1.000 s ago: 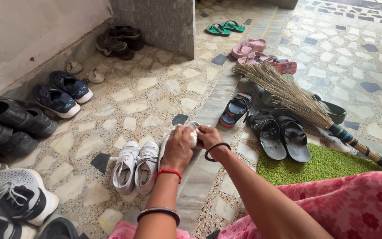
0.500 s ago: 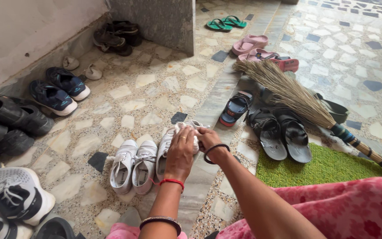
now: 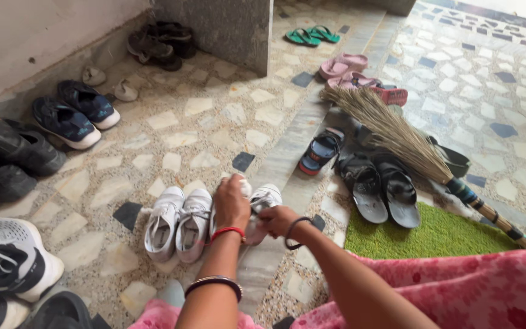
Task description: The person cleans a pair of white sneakers using a white cloth. They wipe the exterior and interior of the shoes, then place them on a shelf.
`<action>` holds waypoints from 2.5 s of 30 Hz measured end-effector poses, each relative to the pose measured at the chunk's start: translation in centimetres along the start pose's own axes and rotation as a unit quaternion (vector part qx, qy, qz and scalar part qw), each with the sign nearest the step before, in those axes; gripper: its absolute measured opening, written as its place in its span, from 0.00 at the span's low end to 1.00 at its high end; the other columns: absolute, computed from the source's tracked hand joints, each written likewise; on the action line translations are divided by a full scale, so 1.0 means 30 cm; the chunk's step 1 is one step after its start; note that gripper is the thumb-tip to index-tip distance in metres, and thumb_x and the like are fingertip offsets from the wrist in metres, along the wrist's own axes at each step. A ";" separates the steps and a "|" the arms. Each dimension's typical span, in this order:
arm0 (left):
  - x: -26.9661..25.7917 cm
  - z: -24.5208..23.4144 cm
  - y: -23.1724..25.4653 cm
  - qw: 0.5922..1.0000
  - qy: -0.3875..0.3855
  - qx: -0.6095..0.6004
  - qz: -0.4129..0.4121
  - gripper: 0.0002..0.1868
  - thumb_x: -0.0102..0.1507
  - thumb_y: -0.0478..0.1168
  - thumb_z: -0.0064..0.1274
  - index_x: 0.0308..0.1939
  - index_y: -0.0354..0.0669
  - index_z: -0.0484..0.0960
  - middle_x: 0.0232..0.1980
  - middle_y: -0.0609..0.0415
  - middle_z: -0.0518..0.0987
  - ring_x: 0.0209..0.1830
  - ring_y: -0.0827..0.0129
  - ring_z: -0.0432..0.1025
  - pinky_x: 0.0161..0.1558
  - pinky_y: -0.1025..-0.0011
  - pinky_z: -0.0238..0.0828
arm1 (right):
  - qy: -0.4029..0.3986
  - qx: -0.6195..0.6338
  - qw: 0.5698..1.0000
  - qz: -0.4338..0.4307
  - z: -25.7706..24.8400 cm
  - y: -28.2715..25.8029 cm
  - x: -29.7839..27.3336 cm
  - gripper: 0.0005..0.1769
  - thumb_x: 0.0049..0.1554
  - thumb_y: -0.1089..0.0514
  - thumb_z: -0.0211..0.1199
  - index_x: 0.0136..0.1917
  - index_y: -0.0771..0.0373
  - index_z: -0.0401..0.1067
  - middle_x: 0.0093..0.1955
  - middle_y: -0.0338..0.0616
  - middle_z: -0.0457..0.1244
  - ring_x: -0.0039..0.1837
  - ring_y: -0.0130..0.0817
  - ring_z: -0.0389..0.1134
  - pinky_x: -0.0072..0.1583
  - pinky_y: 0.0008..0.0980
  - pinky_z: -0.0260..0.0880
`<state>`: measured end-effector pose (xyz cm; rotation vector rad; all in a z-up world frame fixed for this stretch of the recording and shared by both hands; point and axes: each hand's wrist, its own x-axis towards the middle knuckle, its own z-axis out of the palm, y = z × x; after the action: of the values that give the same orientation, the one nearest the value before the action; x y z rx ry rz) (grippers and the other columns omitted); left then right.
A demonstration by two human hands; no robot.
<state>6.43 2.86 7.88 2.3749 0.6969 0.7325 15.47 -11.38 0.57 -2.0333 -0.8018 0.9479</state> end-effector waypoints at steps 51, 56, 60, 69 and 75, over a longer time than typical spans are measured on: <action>-0.282 0.024 -0.092 0.947 -0.203 0.223 -0.109 0.11 0.66 0.35 0.48 0.44 0.48 0.86 0.54 0.58 0.81 0.59 0.62 0.72 0.61 0.52 0.65 | 0.372 -0.102 0.920 0.070 -0.068 -0.103 0.089 0.33 0.47 0.57 0.76 0.64 0.55 0.66 0.55 0.59 0.65 0.56 0.48 0.70 0.56 0.43 0.74; -0.276 0.047 -0.105 0.942 -0.213 0.227 -0.125 0.09 0.65 0.36 0.50 0.43 0.48 0.87 0.55 0.57 0.82 0.60 0.61 0.72 0.64 0.52 0.63 | 0.226 -0.185 0.953 0.077 0.067 -0.112 0.003 0.33 0.50 0.50 0.76 0.65 0.52 0.67 0.58 0.54 0.67 0.60 0.48 0.68 0.60 0.45 0.71; -0.284 0.065 -0.105 0.943 -0.212 0.200 -0.160 0.11 0.60 0.46 0.62 0.44 0.50 0.86 0.54 0.52 0.82 0.61 0.60 0.72 0.66 0.56 0.64 | 0.163 -0.058 0.984 0.043 0.091 -0.207 0.043 0.31 0.53 0.47 0.71 0.66 0.52 0.66 0.57 0.53 0.68 0.58 0.44 0.71 0.59 0.41 0.75; -0.313 0.066 -0.168 0.968 -0.173 0.173 -0.060 0.07 0.62 0.39 0.56 0.44 0.49 0.86 0.57 0.55 0.79 0.63 0.58 0.69 0.69 0.46 0.59 | 0.393 -0.220 0.892 -0.016 0.006 -0.088 0.111 0.20 0.50 0.54 0.74 0.53 0.56 0.70 0.50 0.56 0.69 0.54 0.54 0.69 0.58 0.49 0.70; -0.293 0.060 -0.133 0.949 -0.238 0.175 -0.111 0.12 0.65 0.47 0.52 0.48 0.51 0.86 0.59 0.54 0.79 0.67 0.58 0.68 0.70 0.50 0.62 | 0.092 -0.162 0.981 -0.050 0.082 -0.089 0.086 0.31 0.47 0.48 0.78 0.61 0.54 0.71 0.56 0.56 0.70 0.58 0.50 0.72 0.60 0.44 0.72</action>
<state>0.01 -0.27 1.13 2.5810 0.9125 -0.0775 14.26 -7.10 0.73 -2.2927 -0.9952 0.5908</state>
